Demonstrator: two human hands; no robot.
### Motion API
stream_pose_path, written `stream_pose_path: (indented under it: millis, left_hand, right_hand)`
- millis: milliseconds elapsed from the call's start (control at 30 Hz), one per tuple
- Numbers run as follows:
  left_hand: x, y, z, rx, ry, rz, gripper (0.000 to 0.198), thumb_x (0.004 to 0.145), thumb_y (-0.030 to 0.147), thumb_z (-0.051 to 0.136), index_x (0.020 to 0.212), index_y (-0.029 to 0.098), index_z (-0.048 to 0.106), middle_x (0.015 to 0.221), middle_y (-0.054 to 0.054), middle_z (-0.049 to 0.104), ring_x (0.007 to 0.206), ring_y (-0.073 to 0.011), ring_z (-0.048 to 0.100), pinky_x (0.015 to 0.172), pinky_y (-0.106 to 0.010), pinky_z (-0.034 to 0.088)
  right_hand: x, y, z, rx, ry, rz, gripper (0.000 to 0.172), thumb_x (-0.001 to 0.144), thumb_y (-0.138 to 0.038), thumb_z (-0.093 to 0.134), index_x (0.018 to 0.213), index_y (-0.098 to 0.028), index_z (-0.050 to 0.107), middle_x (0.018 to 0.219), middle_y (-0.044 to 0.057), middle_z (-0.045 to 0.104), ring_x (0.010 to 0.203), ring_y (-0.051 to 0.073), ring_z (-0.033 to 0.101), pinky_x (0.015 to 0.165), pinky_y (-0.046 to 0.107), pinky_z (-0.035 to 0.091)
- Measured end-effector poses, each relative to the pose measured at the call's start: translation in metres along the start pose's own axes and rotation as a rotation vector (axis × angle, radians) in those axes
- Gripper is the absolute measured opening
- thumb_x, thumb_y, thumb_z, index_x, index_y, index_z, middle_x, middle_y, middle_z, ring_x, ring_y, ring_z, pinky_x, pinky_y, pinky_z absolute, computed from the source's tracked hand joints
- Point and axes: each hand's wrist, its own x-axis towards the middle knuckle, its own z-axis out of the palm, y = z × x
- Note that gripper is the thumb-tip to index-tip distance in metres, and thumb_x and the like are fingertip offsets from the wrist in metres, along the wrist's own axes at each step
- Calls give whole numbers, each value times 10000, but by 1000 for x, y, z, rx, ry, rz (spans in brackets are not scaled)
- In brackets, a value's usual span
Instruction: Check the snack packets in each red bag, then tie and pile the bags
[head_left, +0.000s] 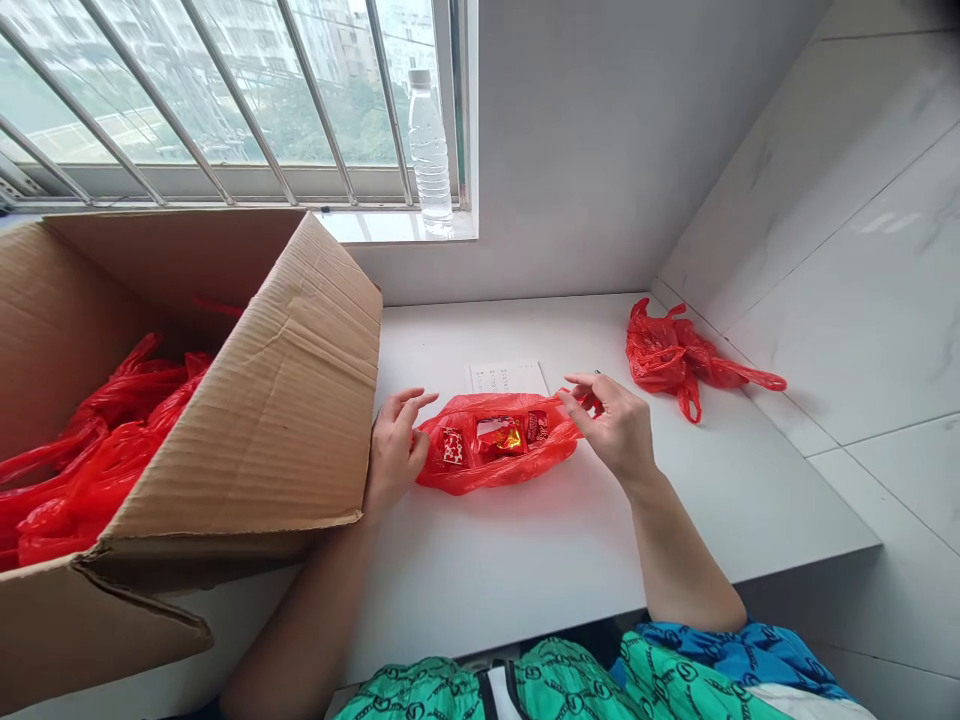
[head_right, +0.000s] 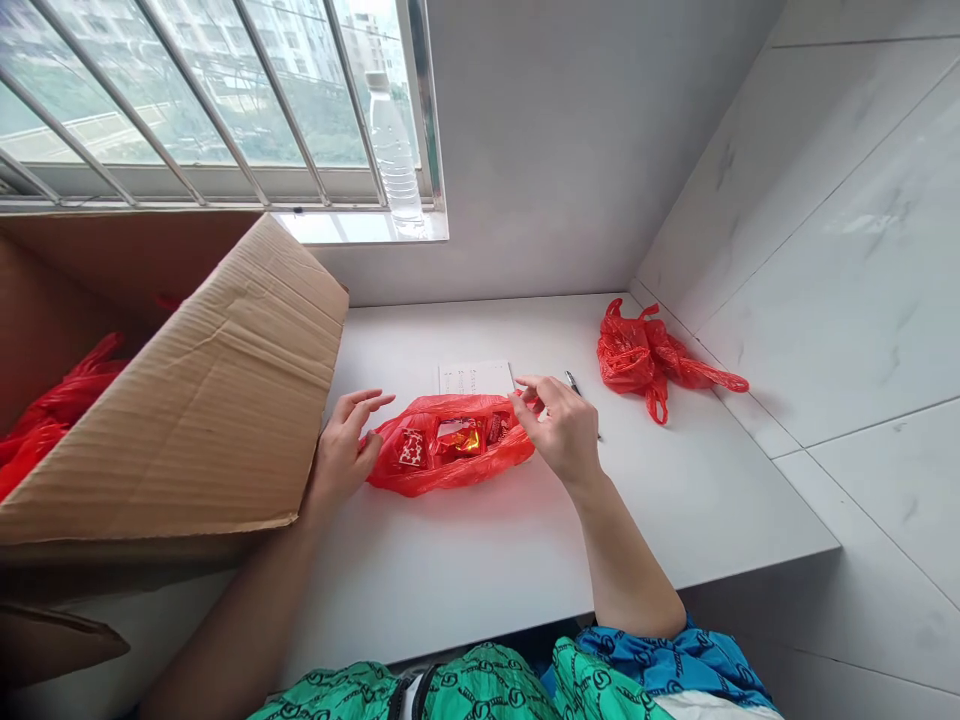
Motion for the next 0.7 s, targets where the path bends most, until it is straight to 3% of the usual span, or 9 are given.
stream_pose_path:
  millis: [100, 233, 367, 433, 567, 633, 700]
  left_hand:
    - [-4, -7, 5, 17, 63, -2, 337, 919, 258, 513, 1245, 209, 582, 1257, -109, 519, 1168, -255, 557, 993, -402, 468]
    - [-16, -2, 5, 102, 84, -1, 310, 924, 366, 563, 1177, 197, 622, 1224, -126, 511, 1132, -267, 550, 947, -393, 464]
    - [-22, 13, 6, 292, -64, 28, 211, 958, 355, 517, 942, 220, 678, 950, -68, 643, 939, -244, 595, 836, -376, 414]
    - [-20, 17, 9, 378, -165, -10, 221, 962, 377, 521, 991, 220, 674, 904, -53, 682, 898, -246, 621, 803, -382, 382]
    - [-15, 14, 17, 469, -350, -121, 346, 923, 431, 589, 1165, 189, 638, 1022, -91, 690, 896, -267, 652, 766, -377, 366]
    - [-14, 11, 16, 444, -364, -121, 307, 900, 428, 625, 1116, 214, 664, 1045, -79, 683, 887, -258, 655, 765, -369, 367]
    - [-13, 10, 13, 383, -285, -73, 241, 888, 388, 651, 1080, 245, 678, 1063, -52, 688, 926, -248, 653, 780, -364, 371]
  right_hand:
    - [2, 11, -3, -94, -34, -110, 205, 940, -405, 603, 1013, -241, 702, 1002, 52, 697, 896, 221, 619, 833, 372, 478]
    - [0, 15, -9, -90, -161, -150, 254, 914, -384, 640, 1130, -254, 678, 1253, 86, 617, 1109, 275, 589, 955, 449, 457]
    - [-2, 8, -11, -40, -205, -151, 240, 945, -321, 586, 1154, -227, 660, 1236, 95, 625, 1116, 262, 607, 914, 411, 497]
    - [-1, 4, -11, -33, -190, -191, 218, 957, -304, 565, 1134, -222, 662, 1224, 88, 639, 1090, 255, 618, 900, 401, 495]
    - [1, -6, -8, -27, -138, -293, 169, 973, -271, 542, 1063, -222, 677, 1161, 70, 683, 995, 231, 639, 866, 387, 472]
    - [0, -13, -4, -23, -98, -338, 155, 976, -250, 540, 1040, -224, 679, 1133, 58, 701, 957, 215, 642, 854, 384, 458]
    - [-4, -22, 1, -7, -44, -376, 145, 972, -231, 548, 1046, -231, 673, 1112, 45, 714, 973, 208, 641, 906, 401, 436]
